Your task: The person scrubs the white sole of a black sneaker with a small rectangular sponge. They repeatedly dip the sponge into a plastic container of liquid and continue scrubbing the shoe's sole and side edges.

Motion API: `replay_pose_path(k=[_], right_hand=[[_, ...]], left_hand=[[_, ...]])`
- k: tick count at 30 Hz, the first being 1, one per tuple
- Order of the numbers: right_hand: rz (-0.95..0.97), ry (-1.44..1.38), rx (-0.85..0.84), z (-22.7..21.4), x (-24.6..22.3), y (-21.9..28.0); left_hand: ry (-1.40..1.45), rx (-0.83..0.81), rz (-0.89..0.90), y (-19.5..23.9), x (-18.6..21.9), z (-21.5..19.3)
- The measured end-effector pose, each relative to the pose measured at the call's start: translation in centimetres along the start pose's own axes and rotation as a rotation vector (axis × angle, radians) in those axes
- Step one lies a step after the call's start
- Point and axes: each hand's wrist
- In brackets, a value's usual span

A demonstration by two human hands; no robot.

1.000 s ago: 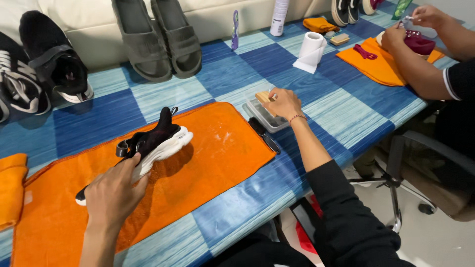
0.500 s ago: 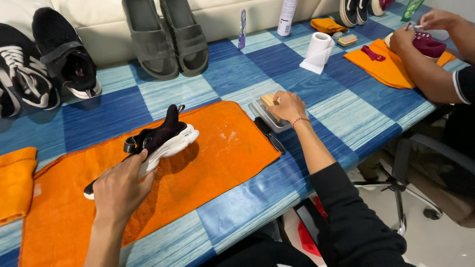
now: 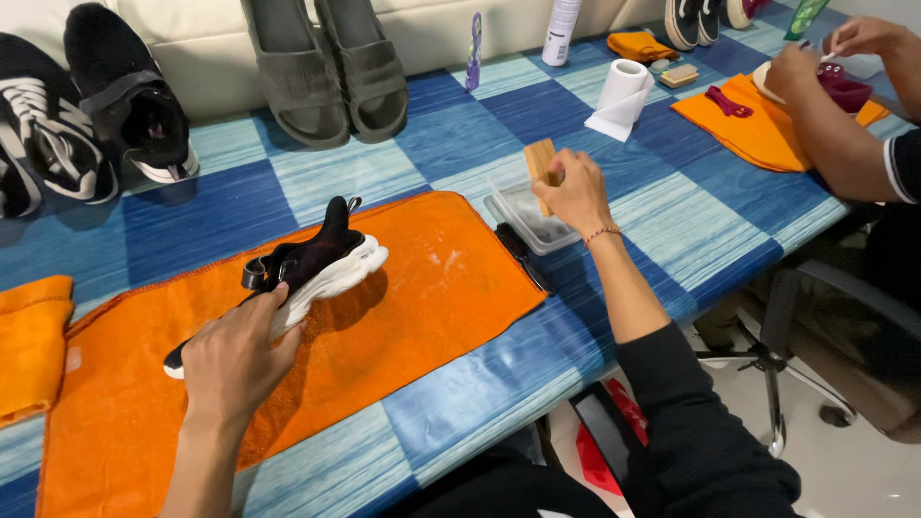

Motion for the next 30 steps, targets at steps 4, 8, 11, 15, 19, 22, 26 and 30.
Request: replay_pose_path(k=[4,8,11,15,19,22,26,30], right_hand=[[-0.005,0.026,-0.124,0.4,0.6,0.4],[-0.038,-0.026,-0.012,0.1,1.1,-0.3],[-0.075,-0.048,0.102,-0.5,0.7,-0.4],[-0.083,-0.071,0.177,-0.1,0.2,0.2],[0.009,0.053,-0.150,0.7,1.1,0.3],[-0.021,0.025,-0.071,1.1,1.5,-0.7],[-0.122,-0.049,0.156,0.0,0.7,-0.8],[-0.065,-0.051,0.143,0.0,0.1,-0.2]], left_hand=[[-0.006,-0.001,0.000,0.2,-0.1,0.1],[-0.003,0.005,0.008,0.2,-0.3,0.4],[0.005,0.027,0.007,0.3,-0.2,0.3],[-0.006,0.030,0.010,0.6,-0.3,0.6],[-0.018,0.030,0.008,0.4,-0.2,0.4],[-0.025,0.034,0.006,0.2,-0.2,0.5],[-0.002,0.028,-0.003,0.1,0.0,0.3],[-0.013,0.031,-0.004,0.3,-0.1,0.5]])
Point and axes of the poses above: each hand's wrist, its own y-axis away from the middle knuckle, its own z-axis out of the palm, x = y × z, and after that the axes turned 10 degrees about x, right-handed
